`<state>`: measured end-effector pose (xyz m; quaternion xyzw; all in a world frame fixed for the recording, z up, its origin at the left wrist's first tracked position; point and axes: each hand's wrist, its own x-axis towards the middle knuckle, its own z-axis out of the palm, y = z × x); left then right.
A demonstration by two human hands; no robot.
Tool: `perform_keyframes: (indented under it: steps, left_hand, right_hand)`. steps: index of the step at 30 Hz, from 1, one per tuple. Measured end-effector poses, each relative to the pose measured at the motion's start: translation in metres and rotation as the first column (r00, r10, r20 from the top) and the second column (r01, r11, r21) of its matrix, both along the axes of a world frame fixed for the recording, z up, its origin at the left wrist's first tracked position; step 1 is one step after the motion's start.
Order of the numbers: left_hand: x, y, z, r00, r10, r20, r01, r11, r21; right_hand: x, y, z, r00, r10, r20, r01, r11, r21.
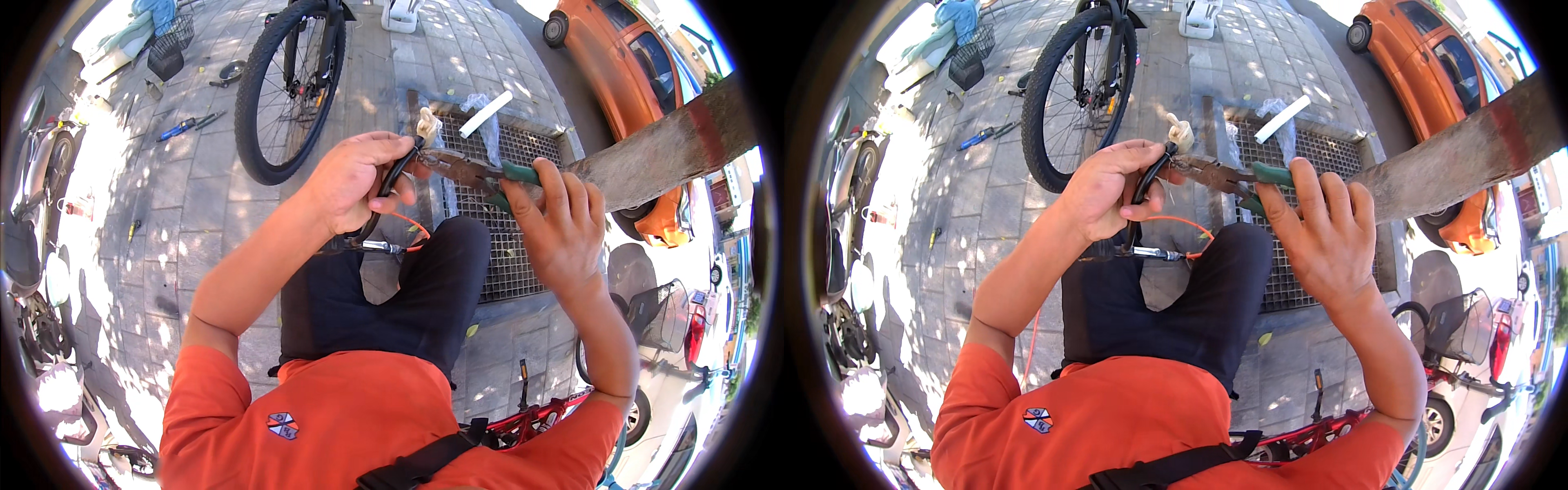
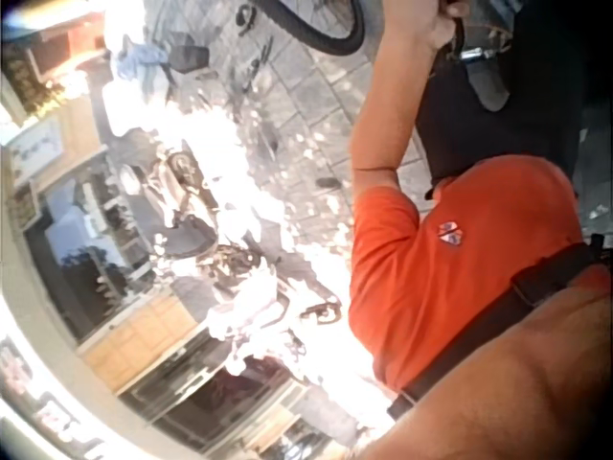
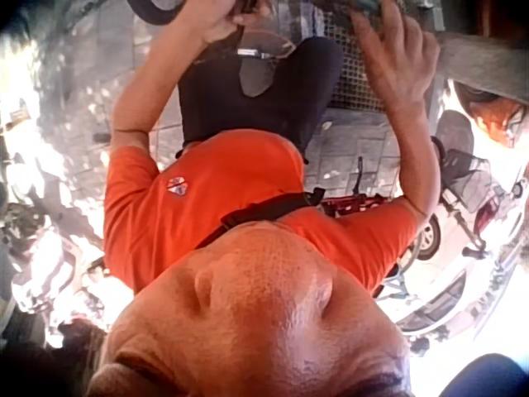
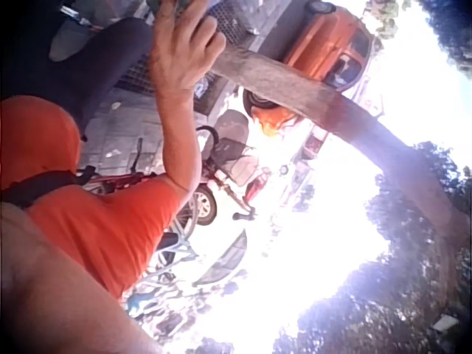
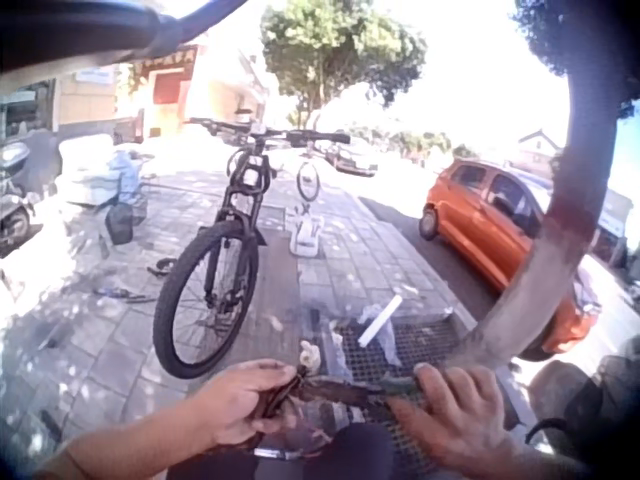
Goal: The person retrieves a bicycle tire from a shop and takes it outside. They sit on the sidewalk and use pliers to strip the insulation from a wire connected to a pump nozzle. They then attach the nozzle to the bicycle tire valve and inflate the tire.
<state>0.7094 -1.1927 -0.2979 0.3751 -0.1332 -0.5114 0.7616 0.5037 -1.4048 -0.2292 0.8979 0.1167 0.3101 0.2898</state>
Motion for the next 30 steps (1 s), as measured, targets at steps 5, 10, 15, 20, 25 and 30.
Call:
perform_keyframes:
  steps: [5, 10, 15, 20, 25, 30]
  left_hand:
    - [-0.003, -0.003, 0.003, 0.999, 0.032, 0.015, -0.033, 0.999, 0.032]
    - [-0.005, -0.002, 0.002, 1.000, 0.018, 0.007, -0.019, 0.998, 0.055]
    - [-0.011, 0.004, 0.005, 0.994, -0.046, 0.100, 0.034, 0.992, 0.119]
    - [-0.014, 0.001, 0.007, 0.956, -0.137, 0.260, 0.089, 0.978, 0.188]
    - [-0.015, 0.009, 0.006, 0.966, -0.101, 0.237, 0.065, 0.986, 0.155]
    - [-0.011, 0.001, 0.006, 0.990, 0.057, 0.126, -0.070, 0.992, 0.101]
  right_hand:
    - [0.003, -0.001, 0.001, 1.000, 0.014, -0.006, -0.014, 1.000, -0.020]
    - [0.001, 0.003, 0.008, 0.998, -0.016, -0.060, 0.012, 0.999, -0.052]
    - [0.000, -0.008, 0.023, 0.991, 0.033, -0.126, -0.046, 0.994, -0.103]
    - [0.012, -0.023, 0.059, 0.961, 0.130, -0.245, -0.183, 0.961, -0.209]
    - [0.028, -0.027, 0.077, 0.935, 0.129, -0.331, -0.193, 0.967, -0.167]
    - [0.011, -0.004, 0.045, 0.973, 0.015, -0.231, 0.034, 0.978, 0.206]
